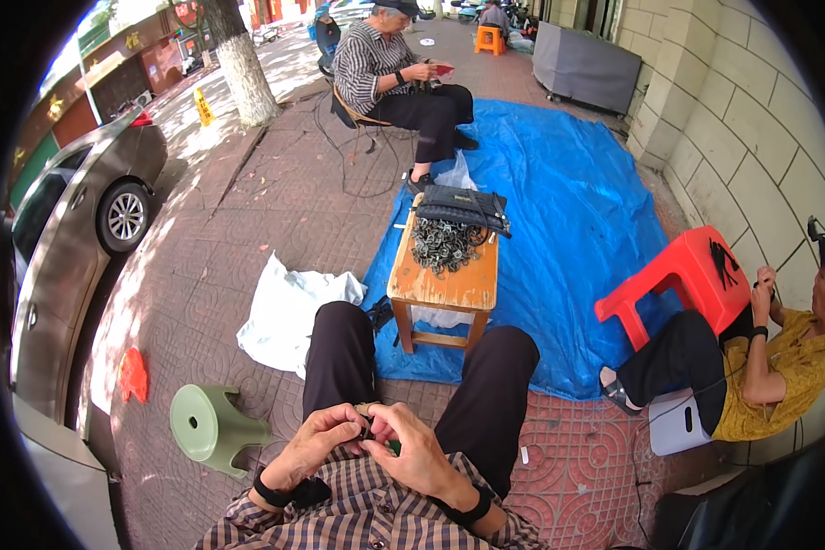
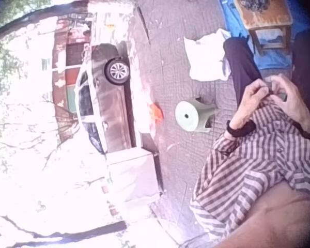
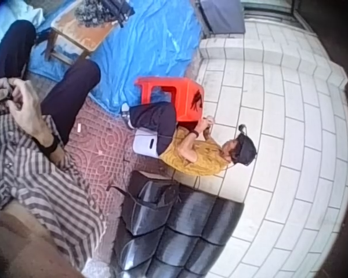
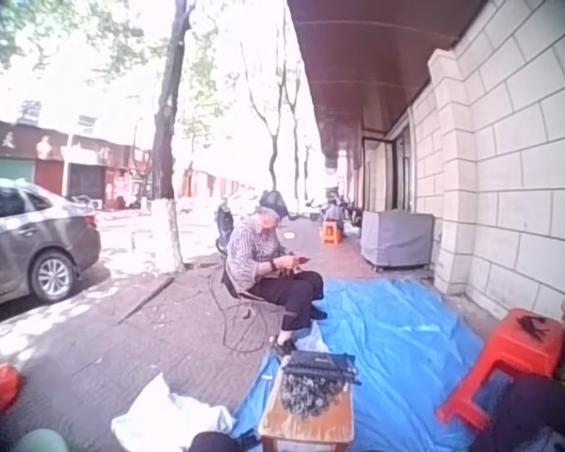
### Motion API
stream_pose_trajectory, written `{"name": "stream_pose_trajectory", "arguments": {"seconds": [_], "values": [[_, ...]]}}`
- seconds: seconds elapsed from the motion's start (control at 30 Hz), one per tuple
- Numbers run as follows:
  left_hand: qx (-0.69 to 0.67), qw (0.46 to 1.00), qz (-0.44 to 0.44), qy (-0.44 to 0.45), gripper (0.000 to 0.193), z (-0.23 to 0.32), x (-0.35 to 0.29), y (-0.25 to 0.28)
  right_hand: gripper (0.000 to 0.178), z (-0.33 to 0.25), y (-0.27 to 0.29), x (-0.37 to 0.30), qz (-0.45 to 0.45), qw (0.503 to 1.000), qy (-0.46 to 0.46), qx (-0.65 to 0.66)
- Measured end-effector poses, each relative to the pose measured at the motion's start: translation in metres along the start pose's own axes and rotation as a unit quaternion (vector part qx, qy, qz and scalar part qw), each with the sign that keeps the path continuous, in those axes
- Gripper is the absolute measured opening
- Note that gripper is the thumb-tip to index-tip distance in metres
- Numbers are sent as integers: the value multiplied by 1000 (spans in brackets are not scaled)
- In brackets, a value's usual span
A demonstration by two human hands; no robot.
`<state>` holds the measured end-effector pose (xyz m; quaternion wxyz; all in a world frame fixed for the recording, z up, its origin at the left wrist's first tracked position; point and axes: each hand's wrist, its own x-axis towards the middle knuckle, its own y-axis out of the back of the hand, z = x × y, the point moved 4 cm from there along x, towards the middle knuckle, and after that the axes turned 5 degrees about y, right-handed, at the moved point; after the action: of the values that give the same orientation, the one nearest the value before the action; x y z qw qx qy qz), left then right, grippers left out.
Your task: Manually assembling small black leather or synthetic straps by inserting green components into slots.
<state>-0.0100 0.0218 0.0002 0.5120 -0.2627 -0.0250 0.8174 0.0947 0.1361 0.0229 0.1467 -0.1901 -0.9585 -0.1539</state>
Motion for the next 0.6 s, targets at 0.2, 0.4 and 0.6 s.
{"name": "stream_pose_trajectory", "arguments": {"seconds": [0.2,0.4,0.6], "values": [[28,999,23,-4,12,-4,2,4,52,-4,-8,-1,-14,994,24,-106],[13,999,48,-18,10,-1,4,0,53,-5,-10,0,-3,981,64,-183],[71,988,86,-105,5,4,6,-7,55,-4,-10,2,-10,983,42,-177]]}}
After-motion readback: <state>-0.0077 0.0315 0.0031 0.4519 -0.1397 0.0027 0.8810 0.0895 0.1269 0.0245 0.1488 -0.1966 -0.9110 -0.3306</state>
